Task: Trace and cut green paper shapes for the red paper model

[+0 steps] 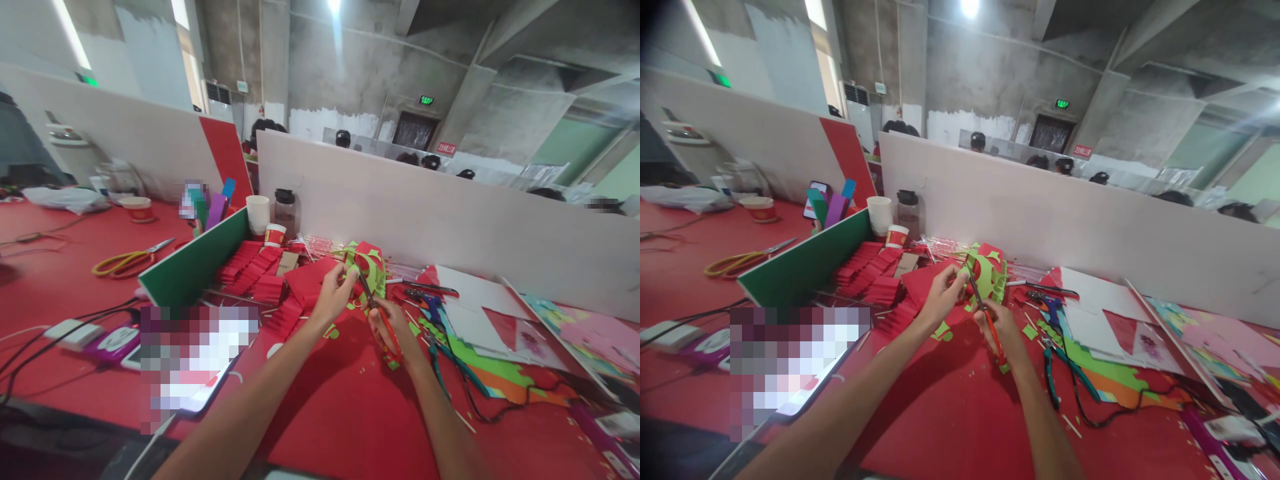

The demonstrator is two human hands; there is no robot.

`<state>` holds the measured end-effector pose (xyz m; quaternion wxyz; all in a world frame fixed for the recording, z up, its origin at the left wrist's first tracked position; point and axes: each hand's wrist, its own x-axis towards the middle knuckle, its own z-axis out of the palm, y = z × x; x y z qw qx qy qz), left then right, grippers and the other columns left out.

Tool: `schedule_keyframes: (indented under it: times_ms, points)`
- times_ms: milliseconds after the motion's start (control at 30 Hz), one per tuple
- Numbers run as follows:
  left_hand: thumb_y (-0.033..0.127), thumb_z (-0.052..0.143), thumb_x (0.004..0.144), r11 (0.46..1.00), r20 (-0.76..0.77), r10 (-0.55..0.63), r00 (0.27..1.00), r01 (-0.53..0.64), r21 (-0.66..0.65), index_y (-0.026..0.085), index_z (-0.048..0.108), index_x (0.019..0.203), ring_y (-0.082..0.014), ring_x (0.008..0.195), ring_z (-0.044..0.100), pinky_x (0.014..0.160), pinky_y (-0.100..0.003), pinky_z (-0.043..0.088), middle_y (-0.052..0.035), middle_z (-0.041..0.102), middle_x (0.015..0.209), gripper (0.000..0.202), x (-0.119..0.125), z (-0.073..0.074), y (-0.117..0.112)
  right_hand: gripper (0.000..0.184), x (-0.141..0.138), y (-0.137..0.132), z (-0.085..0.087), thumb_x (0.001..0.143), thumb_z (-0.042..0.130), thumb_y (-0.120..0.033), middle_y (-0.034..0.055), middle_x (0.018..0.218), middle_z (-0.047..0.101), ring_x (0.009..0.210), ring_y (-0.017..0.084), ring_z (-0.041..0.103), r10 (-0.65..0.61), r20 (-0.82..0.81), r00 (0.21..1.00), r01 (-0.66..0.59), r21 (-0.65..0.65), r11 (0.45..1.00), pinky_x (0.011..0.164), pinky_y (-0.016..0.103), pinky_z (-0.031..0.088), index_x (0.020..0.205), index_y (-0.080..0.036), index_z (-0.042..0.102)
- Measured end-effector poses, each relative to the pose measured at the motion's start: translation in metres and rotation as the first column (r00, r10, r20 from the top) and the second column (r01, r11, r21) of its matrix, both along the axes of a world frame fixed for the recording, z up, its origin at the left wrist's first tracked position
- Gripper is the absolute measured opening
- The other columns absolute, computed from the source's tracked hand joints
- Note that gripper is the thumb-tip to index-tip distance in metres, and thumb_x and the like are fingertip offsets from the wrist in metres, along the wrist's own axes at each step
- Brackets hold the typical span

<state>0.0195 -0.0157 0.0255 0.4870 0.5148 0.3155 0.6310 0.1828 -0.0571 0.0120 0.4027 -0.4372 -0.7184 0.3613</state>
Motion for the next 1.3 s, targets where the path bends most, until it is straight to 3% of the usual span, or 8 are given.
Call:
schedule_keyframes:
  times_ms: [333,767,1300]
  points:
    - [0.049,0.062,0.084,0.999,0.013,0.047,0.999,-0.047,0.014,0.02,0.045,0.075,-0.0069,0.046,0.042,0.046,-0.019,0.034,0.008,0.043,0.053,0.035,0.002,0.008,-0.009,0.064,-0.003,0.001,0.0,0.079,0.05,-0.081,-0.0023,0.059,0.046,0.046,0.011,0.039,-0.02,0.01,1.0,0.02,0.0,1.0,0.042,0.022,0.033,0.087,-0.018,0.062]
    - [0.051,0.061,0.085,0.996,0.006,0.076,0.997,-0.076,0.035,0.02,0.044,0.074,-0.007,0.047,0.041,0.045,-0.019,0.031,0.0077,0.04,0.055,0.037,0.003,0.002,-0.004,0.057,-0.002,0.004,-0.005,0.082,0.054,-0.075,-0.0001,0.065,0.052,0.05,0.012,0.042,-0.031,0.046,0.998,0.03,0.019,0.999,0.044,0.022,0.034,0.09,-0.019,0.063]
    - [0.048,0.061,0.086,0.996,0.023,0.074,0.997,-0.075,0.041,0.02,0.044,0.074,-0.0068,0.048,0.042,0.046,-0.019,0.035,0.0077,0.042,0.057,0.034,0.006,0.006,-0.01,0.055,-0.005,0.004,-0.012,0.084,0.052,-0.073,-0.0033,0.061,0.045,0.044,0.008,0.036,0.004,-0.081,0.997,-0.005,-0.018,1.0,0.04,0.02,0.031,0.086,-0.019,0.059]
